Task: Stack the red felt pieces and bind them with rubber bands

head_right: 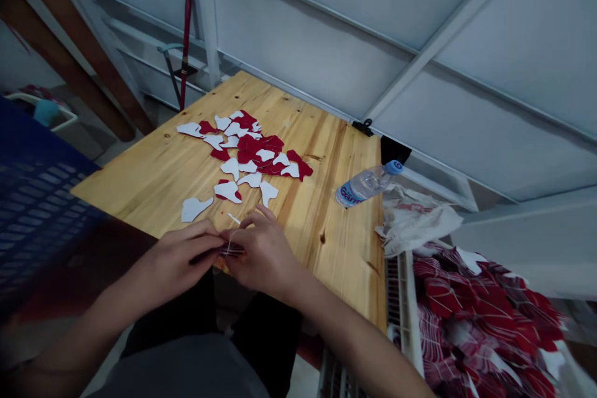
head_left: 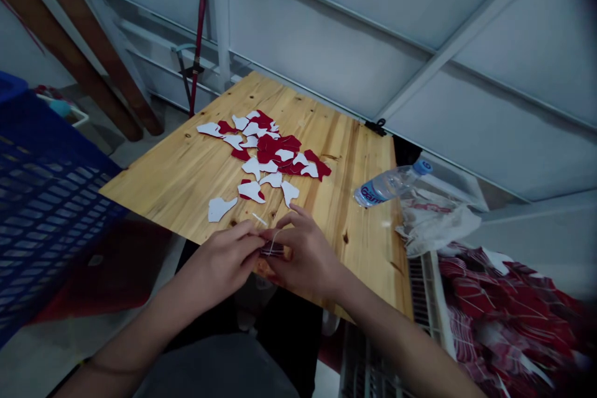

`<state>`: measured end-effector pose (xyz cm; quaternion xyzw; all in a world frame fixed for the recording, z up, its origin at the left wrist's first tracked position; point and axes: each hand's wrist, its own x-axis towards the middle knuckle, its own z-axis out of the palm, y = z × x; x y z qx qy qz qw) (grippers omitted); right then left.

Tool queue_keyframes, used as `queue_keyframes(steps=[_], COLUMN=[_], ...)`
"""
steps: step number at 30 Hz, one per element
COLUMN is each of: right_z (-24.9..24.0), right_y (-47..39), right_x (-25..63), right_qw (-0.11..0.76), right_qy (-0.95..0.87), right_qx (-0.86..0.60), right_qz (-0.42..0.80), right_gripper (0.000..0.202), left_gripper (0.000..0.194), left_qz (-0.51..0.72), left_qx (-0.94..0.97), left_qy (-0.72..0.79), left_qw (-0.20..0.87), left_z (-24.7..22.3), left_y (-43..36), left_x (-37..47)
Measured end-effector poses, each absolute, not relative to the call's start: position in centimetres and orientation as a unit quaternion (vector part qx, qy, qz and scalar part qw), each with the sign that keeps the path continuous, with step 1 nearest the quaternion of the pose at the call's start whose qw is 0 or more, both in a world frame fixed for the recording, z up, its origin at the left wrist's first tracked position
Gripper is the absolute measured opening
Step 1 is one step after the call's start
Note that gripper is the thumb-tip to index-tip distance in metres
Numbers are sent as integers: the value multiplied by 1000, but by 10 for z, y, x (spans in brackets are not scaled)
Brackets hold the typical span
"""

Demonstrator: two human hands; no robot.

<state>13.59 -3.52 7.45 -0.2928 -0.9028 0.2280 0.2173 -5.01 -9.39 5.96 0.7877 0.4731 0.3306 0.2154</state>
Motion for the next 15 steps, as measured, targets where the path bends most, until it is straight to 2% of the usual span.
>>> queue_keyframes(steps=[5,10,15], right_z=[74,82,85], right_y=[-28,-40,-60], right_x=[141,142,153], right_qw=[208,281,385], right_qy=[-905,-874,-761], right_qx=[-311,-355,-464], right_qz=[201,178,239], right_gripper=[10,15,15], left_gripper=[17,32,42], left_qz=[317,409,524], left_qx=[787,736,701], left_qy=[486,472,382], left_qw=[209,261,296], left_z=[58,55,33], left_y=[-86,-80,-76], left_x=[-40,-27,5])
